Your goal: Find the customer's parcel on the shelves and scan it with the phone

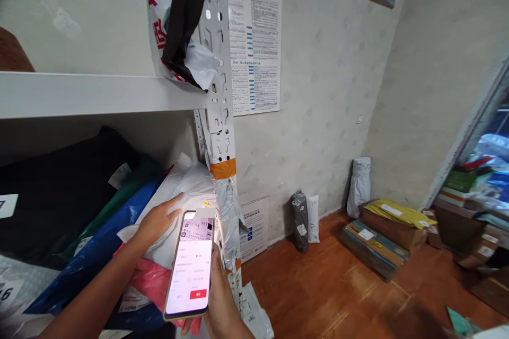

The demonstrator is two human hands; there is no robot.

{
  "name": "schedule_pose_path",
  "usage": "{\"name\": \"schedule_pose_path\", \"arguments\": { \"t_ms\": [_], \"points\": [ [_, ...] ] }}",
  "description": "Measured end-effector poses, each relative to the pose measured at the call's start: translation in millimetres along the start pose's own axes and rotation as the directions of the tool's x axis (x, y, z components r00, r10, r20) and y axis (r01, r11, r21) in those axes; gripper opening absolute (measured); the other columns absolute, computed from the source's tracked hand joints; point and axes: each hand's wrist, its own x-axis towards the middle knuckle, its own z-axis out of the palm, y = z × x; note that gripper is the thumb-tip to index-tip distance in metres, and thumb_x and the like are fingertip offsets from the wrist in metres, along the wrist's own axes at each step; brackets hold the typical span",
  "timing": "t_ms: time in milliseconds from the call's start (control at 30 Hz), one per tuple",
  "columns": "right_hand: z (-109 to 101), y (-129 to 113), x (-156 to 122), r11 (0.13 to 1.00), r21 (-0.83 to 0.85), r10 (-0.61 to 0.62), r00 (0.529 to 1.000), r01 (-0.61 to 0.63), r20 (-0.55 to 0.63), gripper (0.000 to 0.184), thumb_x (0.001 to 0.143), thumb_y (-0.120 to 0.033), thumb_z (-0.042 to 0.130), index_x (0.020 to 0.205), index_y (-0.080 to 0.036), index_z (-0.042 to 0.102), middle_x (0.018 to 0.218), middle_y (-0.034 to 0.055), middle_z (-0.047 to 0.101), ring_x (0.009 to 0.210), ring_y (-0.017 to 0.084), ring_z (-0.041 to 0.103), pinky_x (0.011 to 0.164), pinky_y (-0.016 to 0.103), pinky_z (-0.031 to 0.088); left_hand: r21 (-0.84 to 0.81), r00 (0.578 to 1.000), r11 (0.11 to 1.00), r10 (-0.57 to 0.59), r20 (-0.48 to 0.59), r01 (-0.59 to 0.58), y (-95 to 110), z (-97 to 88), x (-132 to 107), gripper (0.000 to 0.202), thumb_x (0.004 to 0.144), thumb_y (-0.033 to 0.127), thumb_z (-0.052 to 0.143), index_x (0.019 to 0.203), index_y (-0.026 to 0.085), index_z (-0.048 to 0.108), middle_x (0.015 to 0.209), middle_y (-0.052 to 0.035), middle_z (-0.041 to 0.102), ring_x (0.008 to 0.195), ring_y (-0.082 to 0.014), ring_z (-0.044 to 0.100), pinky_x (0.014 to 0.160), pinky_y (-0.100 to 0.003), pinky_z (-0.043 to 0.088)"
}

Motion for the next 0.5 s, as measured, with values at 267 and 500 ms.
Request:
{"name": "schedule_pose_path", "arguments": {
  "t_ms": [267, 500],
  "points": [
    [-12, -6, -8, 0.995, 0.093, -0.054, 0.980, 0.037, 0.190, 0.092, 0.065, -0.024, 0.064, 0.140, -0.023, 0.010, 0.095, 0.0092, 0.071, 0.055, 0.019, 0.066, 0.035, 0.022, 0.049, 0.026, 1.000, 0.999, -0.020, 0.004, 0.019, 4, -3.1, -2, 0.052, 0.087, 0.030, 0.039, 0.138, 0.023, 0.035, 0.124, -0.0101, 0.059, 0.112, -0.0232, 0.056, 0.093, -0.034, 0.043],
    [-24, -5, -18, 1.000, 0.006, -0.012, 0.971, 0.011, 0.237, 0.104, 0.058, -0.006, 0.058, 0.140, -0.026, -0.003, 0.106, 0.0093, 0.069, 0.069, 0.020, 0.069, 0.043, 0.024, 0.054, 0.014, 0.999, 0.999, -0.045, 0.007, 0.045, 5, -3.4, -3, 0.051, 0.087, 0.033, 0.040, 0.137, 0.026, 0.035, 0.124, -0.0104, 0.058, 0.112, -0.0253, 0.055, 0.093, -0.035, 0.042]
  ]
}}
